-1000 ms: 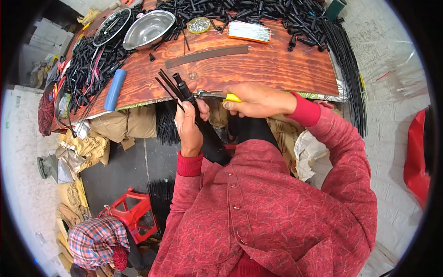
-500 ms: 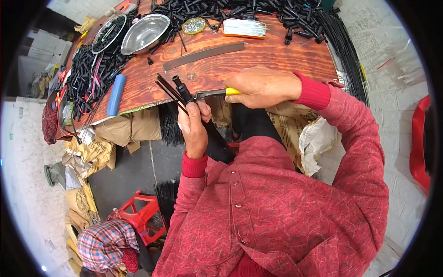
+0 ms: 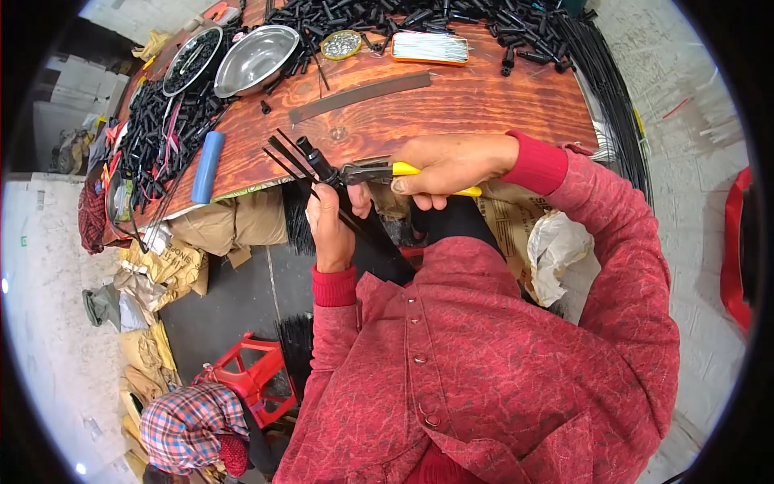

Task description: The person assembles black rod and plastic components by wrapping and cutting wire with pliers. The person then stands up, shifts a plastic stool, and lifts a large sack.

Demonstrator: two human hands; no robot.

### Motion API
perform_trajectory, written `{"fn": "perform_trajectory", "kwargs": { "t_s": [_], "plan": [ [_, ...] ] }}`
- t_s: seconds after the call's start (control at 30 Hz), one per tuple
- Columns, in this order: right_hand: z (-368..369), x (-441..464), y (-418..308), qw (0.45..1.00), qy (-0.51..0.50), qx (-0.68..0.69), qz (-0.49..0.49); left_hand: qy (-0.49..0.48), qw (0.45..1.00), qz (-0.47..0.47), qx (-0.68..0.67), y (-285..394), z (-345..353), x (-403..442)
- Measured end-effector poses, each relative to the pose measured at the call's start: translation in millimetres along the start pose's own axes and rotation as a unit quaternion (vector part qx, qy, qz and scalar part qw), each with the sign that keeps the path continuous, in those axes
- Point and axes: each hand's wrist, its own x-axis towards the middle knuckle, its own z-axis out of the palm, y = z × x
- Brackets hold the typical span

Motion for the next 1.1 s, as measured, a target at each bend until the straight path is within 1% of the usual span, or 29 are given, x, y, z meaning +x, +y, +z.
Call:
{"fn": "perform_trajectory", "kwargs": {
  "t_s": [0.1, 0.2, 0.3, 0.4, 0.5, 0.6, 0.7, 0.8, 0.9, 1.0, 1.1],
  "plan": [
    [-2.3, -5.1, -1.4, 0.999, 0.0, -0.045, 0.0, 0.013, 1.0, -0.012, 0.006, 1.3, 7.1, -0.8],
    [-4.1, -8.4, -7.9, 0.996, -0.004, -0.086, 0.033, 0.007, 1.0, -0.009, 0.014, -2.3, 6.3, -1.6],
    [-4.2, -8.2, -3.6, 0.998, -0.004, -0.047, 0.036, 0.009, 1.0, -0.006, 0.012, -3.8, 7.7, -0.7],
    [-4.3, -9.7, -7.0, 0.997, -0.002, -0.055, 0.045, 0.03, 0.999, -0.009, 0.028, -3.7, 11.3, -2.6],
    [-5.8, -8.4, -5.2, 0.999, -0.014, -0.017, 0.044, 0.03, 0.999, -0.002, 0.037, -3.3, 13.8, -2.2],
    [-6.0, -3.8, 1.3, 0.999, -0.018, -0.011, 0.031, 0.037, 0.998, 0.003, 0.056, -4.5, 15.0, -1.7],
    [-4.5, -5.4, -2.2, 0.998, 0.005, -0.049, 0.041, 0.062, 0.995, 0.001, 0.083, -3.9, 19.9, -1.3],
    [-4.9, -11.6, -12.3, 0.993, 0.021, -0.103, 0.061, 0.052, 0.995, 0.013, 0.079, -7.9, 19.0, 0.0],
    [-0.4, -9.3, 1.4, 0.962, 0.095, -0.253, -0.033, 0.016, 0.998, 0.026, 0.058, -10.9, 14.0, 1.0],
    [15.2, -9.1, 13.4, 0.912, 0.219, -0.332, -0.101, -0.012, 1.0, 0.022, 0.013, -12.4, 11.1, 2.4],
    [32.2, -9.2, 11.6, 0.87, 0.287, -0.389, -0.099, 0.004, 1.0, 0.013, -0.005, -12.8, 7.7, 2.2]
  ]
}}
